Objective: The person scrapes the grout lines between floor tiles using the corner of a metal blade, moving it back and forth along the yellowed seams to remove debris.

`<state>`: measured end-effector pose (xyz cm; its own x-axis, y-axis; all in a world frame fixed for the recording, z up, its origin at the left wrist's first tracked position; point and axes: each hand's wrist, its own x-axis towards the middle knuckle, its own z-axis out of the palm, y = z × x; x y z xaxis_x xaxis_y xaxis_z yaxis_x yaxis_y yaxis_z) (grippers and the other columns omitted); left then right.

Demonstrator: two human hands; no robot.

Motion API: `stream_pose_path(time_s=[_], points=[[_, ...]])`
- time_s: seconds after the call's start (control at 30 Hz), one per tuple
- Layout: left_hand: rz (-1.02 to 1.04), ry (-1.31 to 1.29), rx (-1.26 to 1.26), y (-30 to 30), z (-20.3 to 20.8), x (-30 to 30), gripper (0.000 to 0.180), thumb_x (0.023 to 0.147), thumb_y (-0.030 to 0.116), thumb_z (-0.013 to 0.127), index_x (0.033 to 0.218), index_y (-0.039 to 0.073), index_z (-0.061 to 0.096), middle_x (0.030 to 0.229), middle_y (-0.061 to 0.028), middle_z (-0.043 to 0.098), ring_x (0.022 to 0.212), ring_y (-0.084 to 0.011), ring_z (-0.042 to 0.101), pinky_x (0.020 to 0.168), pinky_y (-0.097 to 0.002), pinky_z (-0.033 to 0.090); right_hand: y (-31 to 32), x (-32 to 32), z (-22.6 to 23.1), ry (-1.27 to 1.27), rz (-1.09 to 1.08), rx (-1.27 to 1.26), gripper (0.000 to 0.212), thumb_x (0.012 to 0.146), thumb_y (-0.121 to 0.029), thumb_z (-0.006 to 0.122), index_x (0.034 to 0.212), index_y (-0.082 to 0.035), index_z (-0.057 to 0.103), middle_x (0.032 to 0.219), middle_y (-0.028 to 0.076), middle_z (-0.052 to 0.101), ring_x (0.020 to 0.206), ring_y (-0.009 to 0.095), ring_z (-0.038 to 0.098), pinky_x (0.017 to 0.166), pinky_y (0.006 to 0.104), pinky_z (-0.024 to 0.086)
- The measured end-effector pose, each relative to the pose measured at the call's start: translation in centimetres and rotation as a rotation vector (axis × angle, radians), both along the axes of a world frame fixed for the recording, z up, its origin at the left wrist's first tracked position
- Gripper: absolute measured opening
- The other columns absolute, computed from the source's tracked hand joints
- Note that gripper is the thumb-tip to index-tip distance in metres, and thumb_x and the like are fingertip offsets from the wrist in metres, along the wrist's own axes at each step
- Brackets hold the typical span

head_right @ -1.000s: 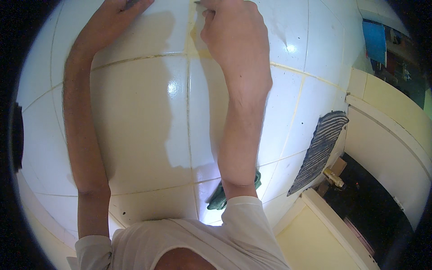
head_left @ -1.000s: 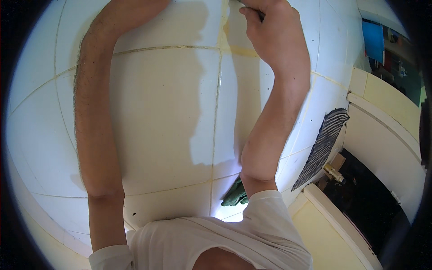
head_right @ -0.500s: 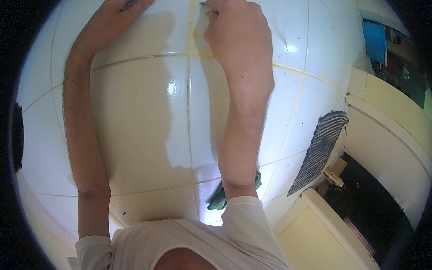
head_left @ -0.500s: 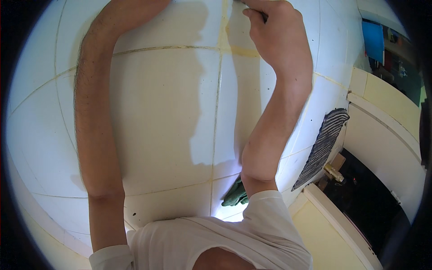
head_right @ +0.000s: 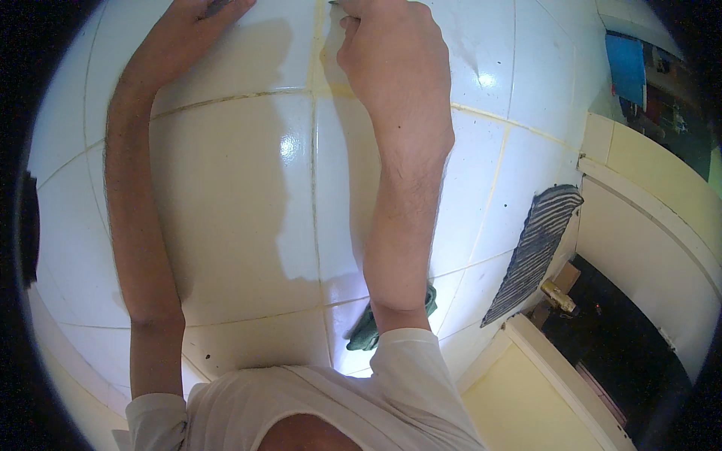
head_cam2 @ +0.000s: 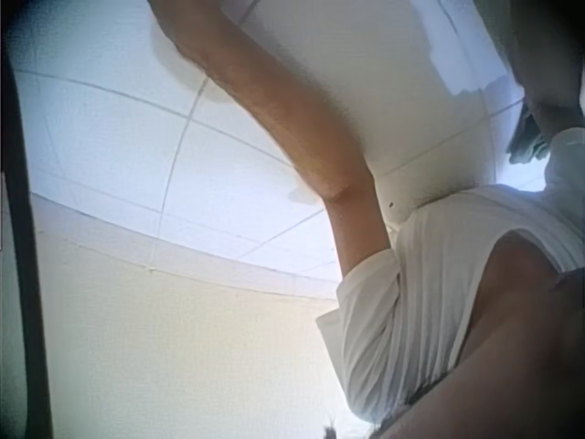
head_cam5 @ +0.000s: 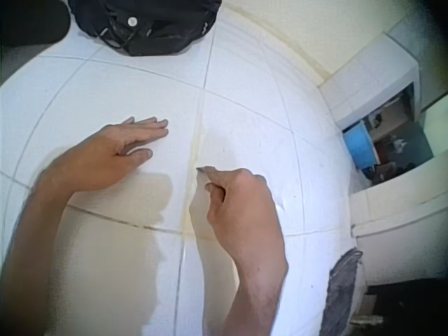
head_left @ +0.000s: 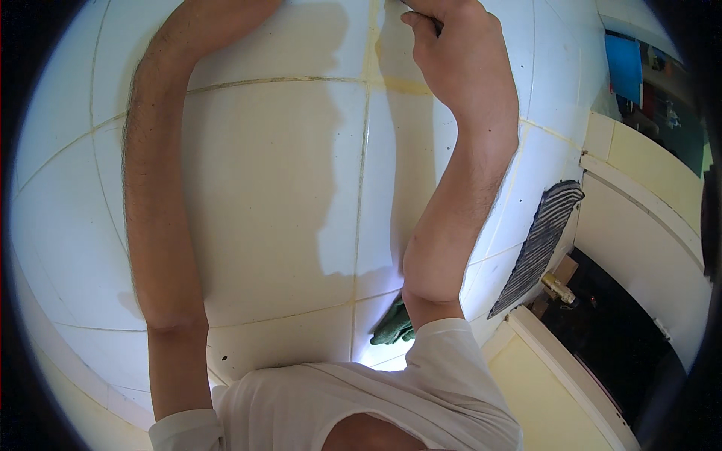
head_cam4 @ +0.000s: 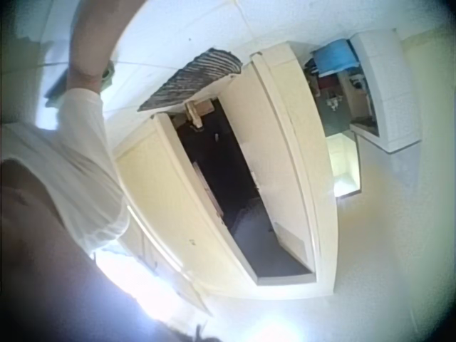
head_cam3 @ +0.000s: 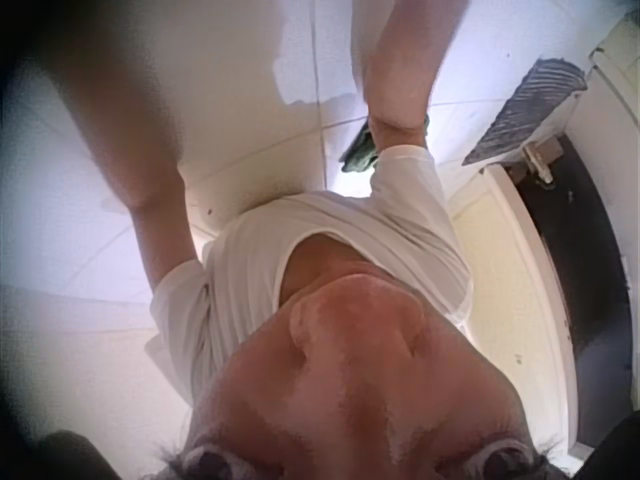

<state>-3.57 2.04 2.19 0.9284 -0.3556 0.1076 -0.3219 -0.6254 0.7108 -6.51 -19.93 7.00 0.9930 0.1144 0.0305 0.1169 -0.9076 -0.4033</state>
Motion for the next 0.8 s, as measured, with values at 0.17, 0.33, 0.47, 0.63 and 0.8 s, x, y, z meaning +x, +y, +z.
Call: stream_pose_path(time_s=[0.17, 0.33, 0.47, 0.63, 0.8], points=[[0.016, 0.022, -0.047, -0.3, 0.4, -0.7, 0.044, 0.102, 0.01, 0.055, 0.145, 0.001, 0.056, 0.158, -0.0173, 0.047, 0.15, -0.0347, 0.038, 0.126, -0.0435, 0.028, 1.2, 0.2, 1.7, 0.166, -0.095, -0.005, 0.027, 0.092, 0.003, 0.061, 0.114, 0.002, 0.075, 0.09, 0.032, 0.069, 0.077, 0.04, 0.074, 0.072, 0.0421, 0.057], [0.017, 0.024, -0.05, -0.6, 0.7, -0.9, 0.044, 0.101, 0.009, 0.055, 0.145, 0.002, 0.056, 0.159, -0.0167, 0.047, 0.151, -0.034, 0.036, 0.125, -0.0426, 0.03, 1.2, 0.4, 1.1, 0.11, -0.102, 0.053, 0.027, 0.092, 0.004, 0.06, 0.115, 0.002, 0.075, 0.089, 0.032, 0.069, 0.075, 0.041, 0.073, 0.071, 0.0424, 0.057], [0.03, 0.041, -0.061, -1.2, 1.5, -1.6, 0.044, 0.102, 0.009, 0.055, 0.145, 0.001, 0.056, 0.159, -0.0168, 0.047, 0.152, -0.0338, 0.035, 0.125, -0.0423, 0.03, 0.2, -0.2, 0.7, 0.06, -0.04, -0.016, 0.028, 0.092, 0.004, 0.06, 0.116, 0.002, 0.074, 0.09, 0.032, 0.069, 0.076, 0.041, 0.073, 0.07, 0.0418, 0.057], [0.006, 0.048, -0.03, -0.2, -0.9, 0.4, 0.044, 0.102, 0.01, 0.055, 0.145, 0.001, 0.056, 0.159, -0.0167, 0.047, 0.152, -0.0339, 0.035, 0.125, -0.0423, 0.03, -0.1, 0.1, -0.2, 0.011, -0.009, 0.045, 0.029, 0.091, 0.005, 0.059, 0.116, 0.002, 0.074, 0.091, 0.032, 0.07, 0.077, 0.041, 0.073, 0.071, 0.0415, 0.058], [-0.024, 0.022, -0.065, 0.3, -1.0, 0.4, 0.044, 0.101, 0.009, 0.055, 0.144, 0.0, 0.056, 0.157, -0.0175, 0.048, 0.151, -0.0333, 0.036, 0.127, -0.0429, 0.025, 0.4, 0.3, 0.4, 0.079, -0.052, 0.036, 0.03, 0.091, 0.005, 0.058, 0.117, 0.003, 0.074, 0.091, 0.032, 0.069, 0.077, 0.041, 0.073, 0.072, 0.0408, 0.058]])
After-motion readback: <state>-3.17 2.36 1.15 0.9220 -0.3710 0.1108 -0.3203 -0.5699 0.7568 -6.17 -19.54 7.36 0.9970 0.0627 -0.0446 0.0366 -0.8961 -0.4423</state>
